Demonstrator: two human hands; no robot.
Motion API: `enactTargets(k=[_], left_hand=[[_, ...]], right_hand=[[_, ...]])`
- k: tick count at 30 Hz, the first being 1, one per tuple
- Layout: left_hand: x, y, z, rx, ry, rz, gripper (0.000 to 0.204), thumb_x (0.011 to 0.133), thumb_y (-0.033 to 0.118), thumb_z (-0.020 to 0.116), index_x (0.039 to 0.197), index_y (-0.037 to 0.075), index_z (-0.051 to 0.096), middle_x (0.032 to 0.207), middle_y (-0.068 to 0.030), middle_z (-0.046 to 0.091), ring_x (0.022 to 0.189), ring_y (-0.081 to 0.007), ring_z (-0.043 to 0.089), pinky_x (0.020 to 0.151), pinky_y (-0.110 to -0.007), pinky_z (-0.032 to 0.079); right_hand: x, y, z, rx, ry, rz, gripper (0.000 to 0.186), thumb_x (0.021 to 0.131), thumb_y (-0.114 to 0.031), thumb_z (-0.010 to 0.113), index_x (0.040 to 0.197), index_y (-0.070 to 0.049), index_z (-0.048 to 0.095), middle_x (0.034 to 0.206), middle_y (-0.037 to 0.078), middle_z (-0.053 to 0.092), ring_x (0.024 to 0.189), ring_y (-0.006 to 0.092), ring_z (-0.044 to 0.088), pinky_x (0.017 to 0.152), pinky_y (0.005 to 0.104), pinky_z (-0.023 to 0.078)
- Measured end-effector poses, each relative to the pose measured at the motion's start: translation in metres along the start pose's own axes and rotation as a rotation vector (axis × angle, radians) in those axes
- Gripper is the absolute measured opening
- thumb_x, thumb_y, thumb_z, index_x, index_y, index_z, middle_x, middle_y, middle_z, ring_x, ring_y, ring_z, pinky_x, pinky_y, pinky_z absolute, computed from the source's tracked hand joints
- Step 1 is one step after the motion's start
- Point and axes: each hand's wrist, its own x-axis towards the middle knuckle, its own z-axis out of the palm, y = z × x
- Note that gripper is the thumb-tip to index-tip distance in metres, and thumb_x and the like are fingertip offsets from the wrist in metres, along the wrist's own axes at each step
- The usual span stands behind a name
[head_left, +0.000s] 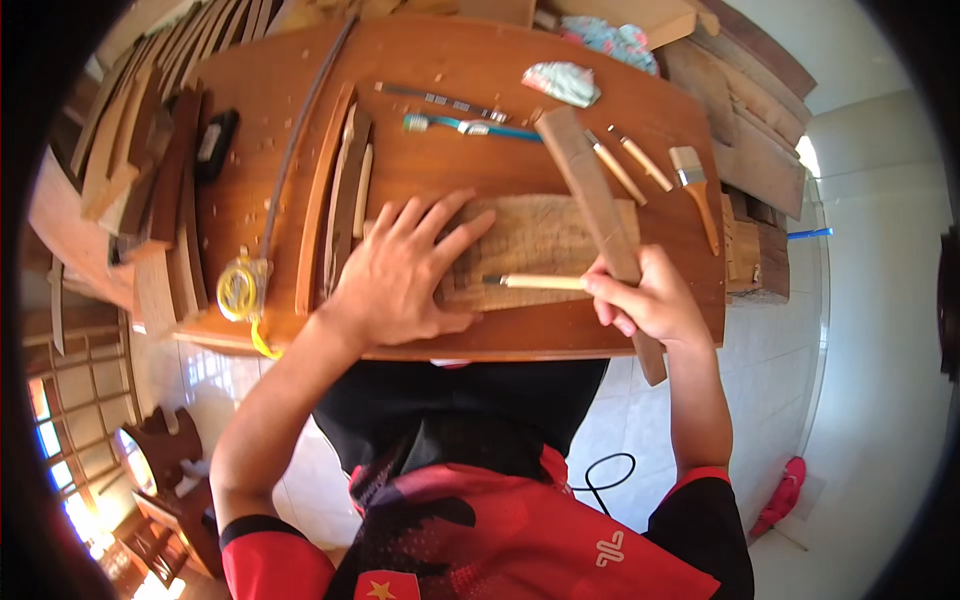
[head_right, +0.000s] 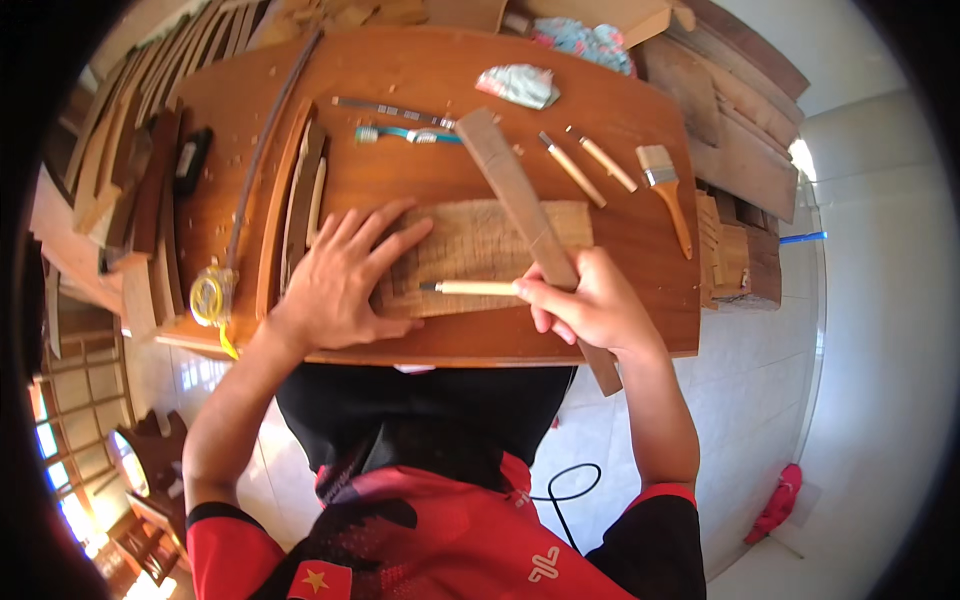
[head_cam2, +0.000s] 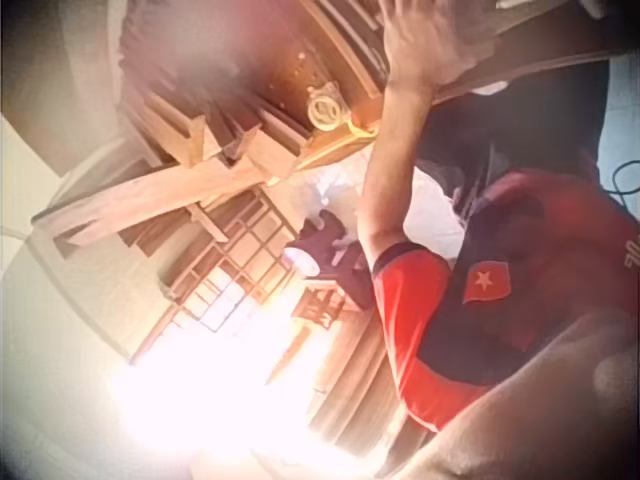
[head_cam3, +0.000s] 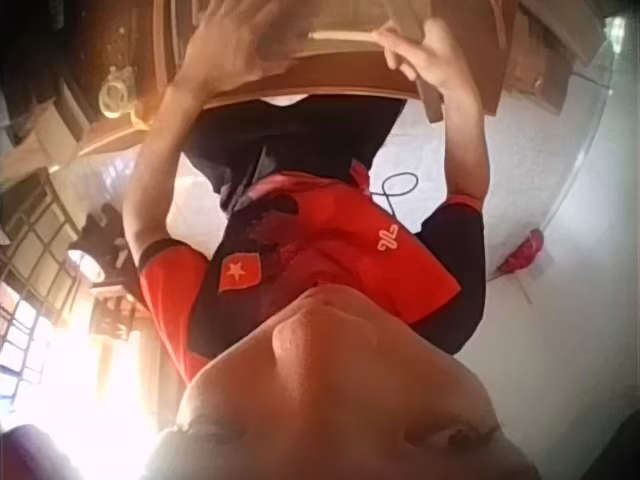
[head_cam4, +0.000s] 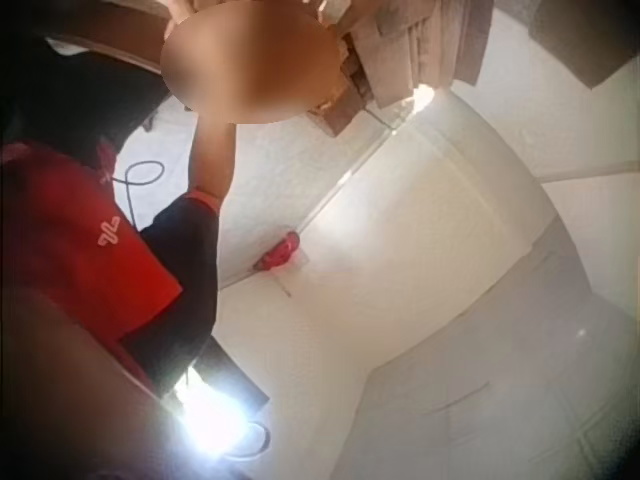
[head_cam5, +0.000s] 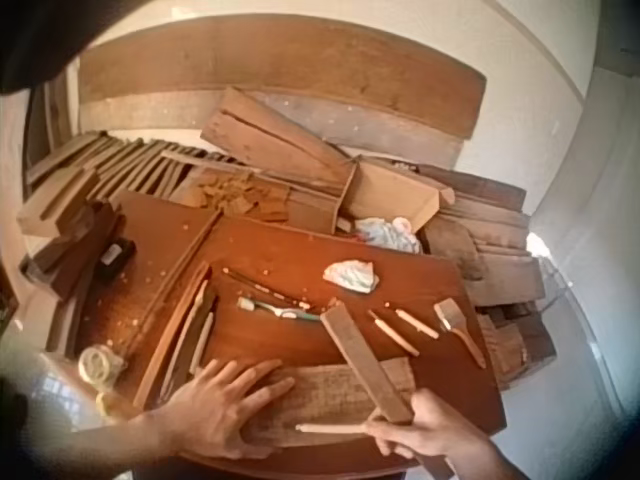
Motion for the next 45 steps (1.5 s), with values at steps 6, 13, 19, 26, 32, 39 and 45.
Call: enactTargets(k=[6,13,19,26,32,39,45], left_hand=[[0.000,0.003,-0.011,0.040,-0.012,0.019,0.094,0.069,0.054,0.084,0.147,0.011,0.052,0.151,-0.0167,0.045,0.126,-0.0381,0.050,0.108,-0.051,0.039],[0.017,0.012,-0.013,-0.059,0.071,0.156,0.067,0.082,0.052,0.078,0.133,0.010,0.065,0.154,-0.0159,0.045,0.143,-0.0378,0.040,0.121,-0.056,0.027],[0.042,0.018,0.007,-0.281,0.016,0.220,0.030,0.089,0.031,0.077,0.108,0.008,0.076,0.133,-0.0086,0.066,0.134,-0.0301,0.052,0.114,-0.049,0.036],[0.040,0.015,0.014,-0.365,0.076,0.214,0.023,0.087,0.026,0.079,0.102,0.009,0.079,0.117,-0.0032,0.074,0.125,-0.0259,0.060,0.117,-0.053,0.036],[0.037,0.017,0.017,-0.368,0.077,0.185,0.024,0.086,0.025,0.080,0.103,0.009,0.079,0.116,-0.0027,0.075,0.127,-0.0261,0.059,0.118,-0.053,0.036],[0.038,0.018,0.014,-0.335,0.068,0.185,0.023,0.086,0.023,0.080,0.104,0.008,0.080,0.117,-0.0039,0.074,0.128,-0.0275,0.059,0.119,-0.053,0.036],[0.038,0.017,0.015,-0.372,0.062,0.179,0.024,0.087,0.021,0.079,0.106,0.006,0.078,0.117,-0.0059,0.075,0.129,-0.0299,0.059,0.120,-0.055,0.033]], right_hand=[[0.010,-0.003,-0.006,0.046,-0.078,-0.035,0.016,0.096,-0.013,0.069,0.091,0.001,0.064,0.065,0.007,0.064,0.043,0.0052,0.047,0.040,0.0248,0.036],[0.001,-0.006,-0.003,-0.044,-0.015,-0.064,0.023,0.097,-0.020,0.070,0.095,0.001,0.062,0.069,0.007,0.067,0.043,0.0053,0.047,0.040,0.0248,0.037],[-0.001,0.000,0.004,-0.062,0.109,-0.175,0.030,0.101,-0.028,0.067,0.100,0.001,0.061,0.075,0.008,0.069,0.044,0.0064,0.049,0.040,0.0250,0.038],[-0.067,0.052,0.016,0.323,0.431,-0.230,0.035,0.110,-0.036,0.044,0.111,-0.002,0.051,0.069,0.008,0.058,0.041,0.0111,0.050,0.038,0.0248,0.038],[-0.115,0.079,0.059,0.365,0.309,-0.015,0.037,0.111,-0.037,0.037,0.112,-0.003,0.050,0.066,0.007,0.054,0.039,0.0131,0.048,0.039,0.0253,0.038],[-0.106,0.083,0.088,0.514,0.360,-0.056,0.039,0.112,-0.037,0.033,0.111,-0.002,0.050,0.065,0.007,0.051,0.038,0.0129,0.047,0.037,0.0261,0.037],[-0.103,0.082,0.098,0.483,0.305,-0.077,0.035,0.112,-0.034,0.036,0.109,-0.002,0.050,0.063,0.006,0.051,0.037,0.0125,0.046,0.037,0.0259,0.035]])
